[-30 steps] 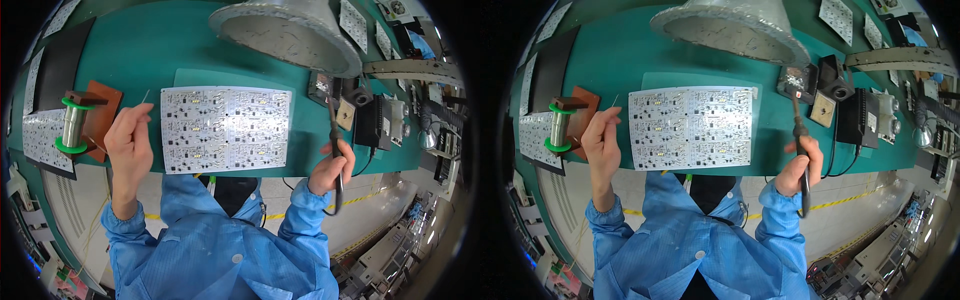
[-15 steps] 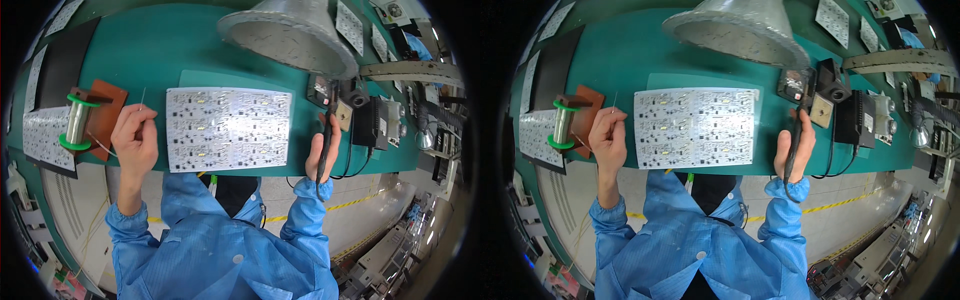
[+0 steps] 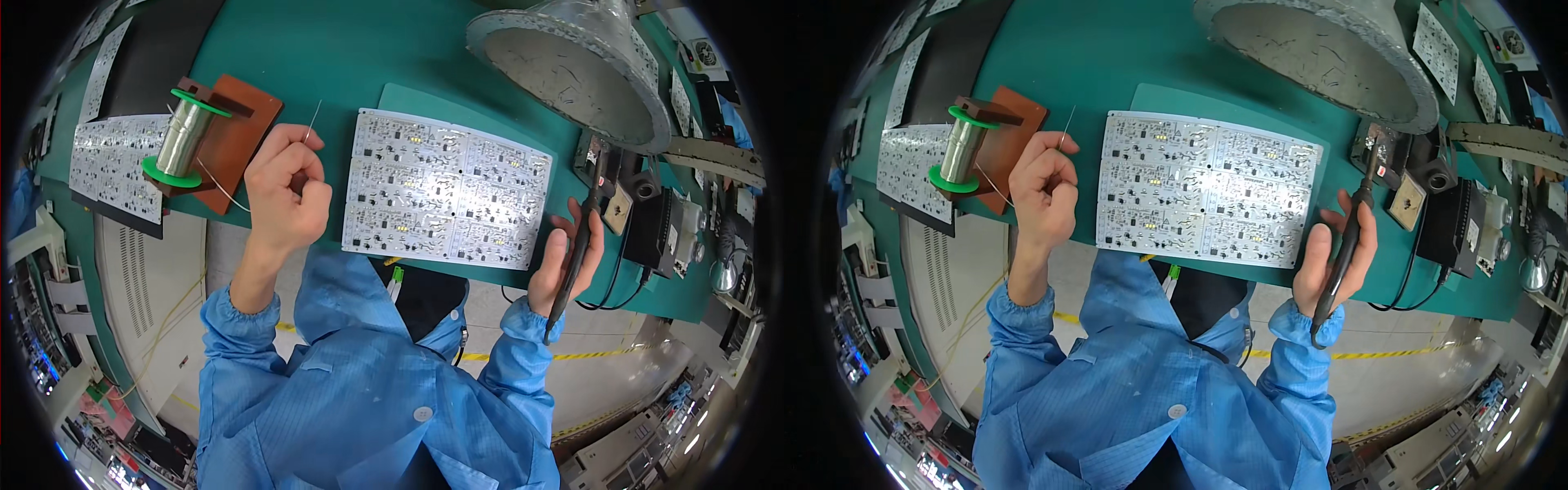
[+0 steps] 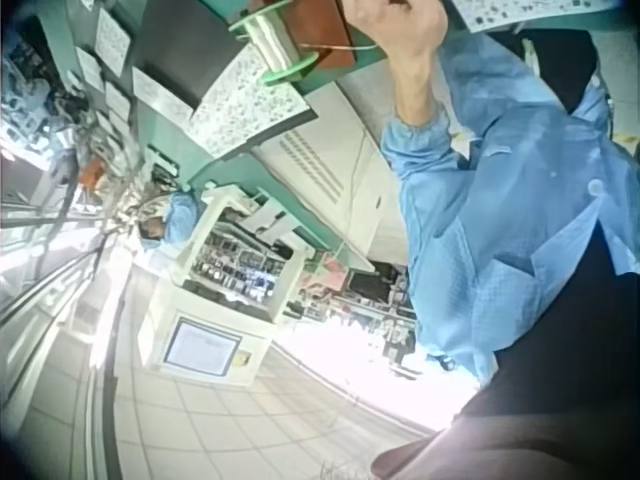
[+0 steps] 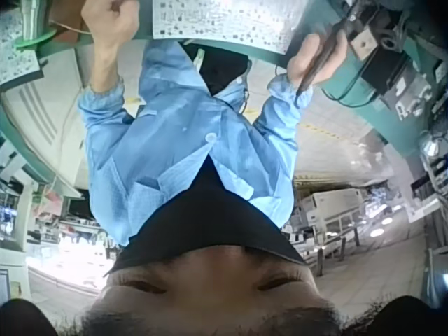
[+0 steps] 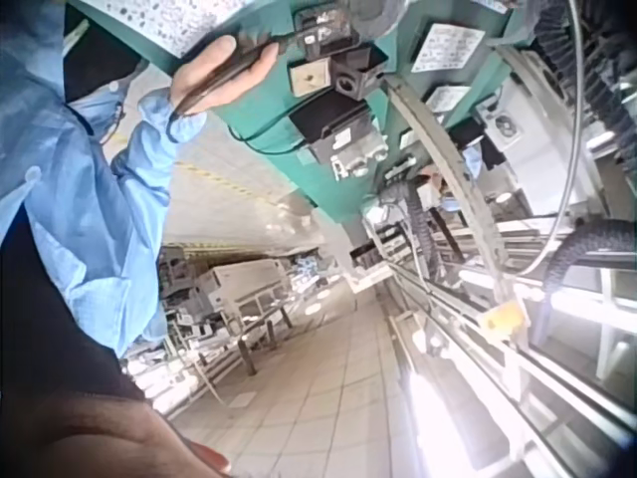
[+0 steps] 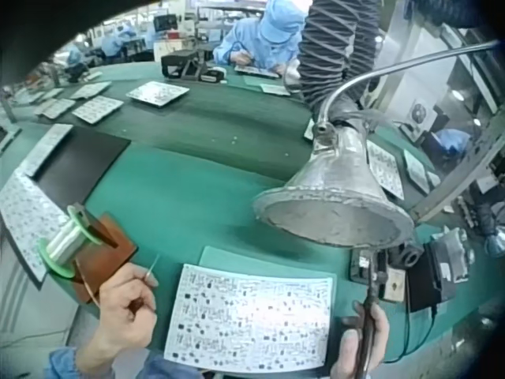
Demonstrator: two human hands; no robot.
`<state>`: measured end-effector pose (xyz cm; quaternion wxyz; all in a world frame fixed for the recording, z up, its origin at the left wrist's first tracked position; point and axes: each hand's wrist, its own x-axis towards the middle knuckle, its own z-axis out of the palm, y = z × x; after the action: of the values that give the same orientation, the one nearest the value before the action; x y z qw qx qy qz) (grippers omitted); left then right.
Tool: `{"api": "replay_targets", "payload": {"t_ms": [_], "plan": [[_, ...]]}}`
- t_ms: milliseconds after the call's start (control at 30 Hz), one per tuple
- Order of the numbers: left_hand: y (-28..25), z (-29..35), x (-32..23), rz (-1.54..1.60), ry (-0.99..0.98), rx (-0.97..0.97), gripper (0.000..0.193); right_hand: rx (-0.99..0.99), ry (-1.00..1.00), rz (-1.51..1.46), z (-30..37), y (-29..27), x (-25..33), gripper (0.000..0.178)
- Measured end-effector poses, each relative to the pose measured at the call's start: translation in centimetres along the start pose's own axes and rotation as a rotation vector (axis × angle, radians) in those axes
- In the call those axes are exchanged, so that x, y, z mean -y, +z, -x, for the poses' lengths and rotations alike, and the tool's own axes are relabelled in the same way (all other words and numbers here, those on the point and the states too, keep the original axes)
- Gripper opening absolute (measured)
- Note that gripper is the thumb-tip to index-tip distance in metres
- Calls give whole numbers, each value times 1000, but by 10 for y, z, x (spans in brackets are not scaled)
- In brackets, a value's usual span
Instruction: Soldering components onto a printed circuit board at a manufacturing station.
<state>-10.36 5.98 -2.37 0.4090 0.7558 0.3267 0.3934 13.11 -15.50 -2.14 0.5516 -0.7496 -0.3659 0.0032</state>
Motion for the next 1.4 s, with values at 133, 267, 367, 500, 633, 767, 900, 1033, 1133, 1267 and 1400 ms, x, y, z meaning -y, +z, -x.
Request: {"api": "replay_targets", "payload": {"t_ms": [133,267,367,500,633,767,900,1033,1133,1267,1400], "plan": [[-2,0,1,2,5,18,4,26,3,-35,4,11,6,54],[-2,-2,-1,7,-2,31,4,22,-7,-39,4,13,5,54],[-3,-1,-1,-10,15,35,5,34,-2,-23,5,13,5,54],[-2,-2,8,1,84,21,7,36,1,-14,6,13,5,54],[1,1,-1,-10,-18,-2,11,31,1,-3,5,15,7,52],[10,8,-5,87,-150,-149,16,-47,-41,24,5,14,5,46],[5,17,-9,2,-54,-97,13,-72,-86,26,11,8,11,47],[3,18,-22,-107,18,-6,12,-4,-110,99,10,10,10,43],[3,19,-23,-101,-49,-26,18,16,-75,46,8,14,10,46],[-1,19,-12,-144,-15,12,20,50,-44,52,6,15,10,51],[8,15,-24,-154,-82,111,16,20,30,16,7,15,11,54]]}}
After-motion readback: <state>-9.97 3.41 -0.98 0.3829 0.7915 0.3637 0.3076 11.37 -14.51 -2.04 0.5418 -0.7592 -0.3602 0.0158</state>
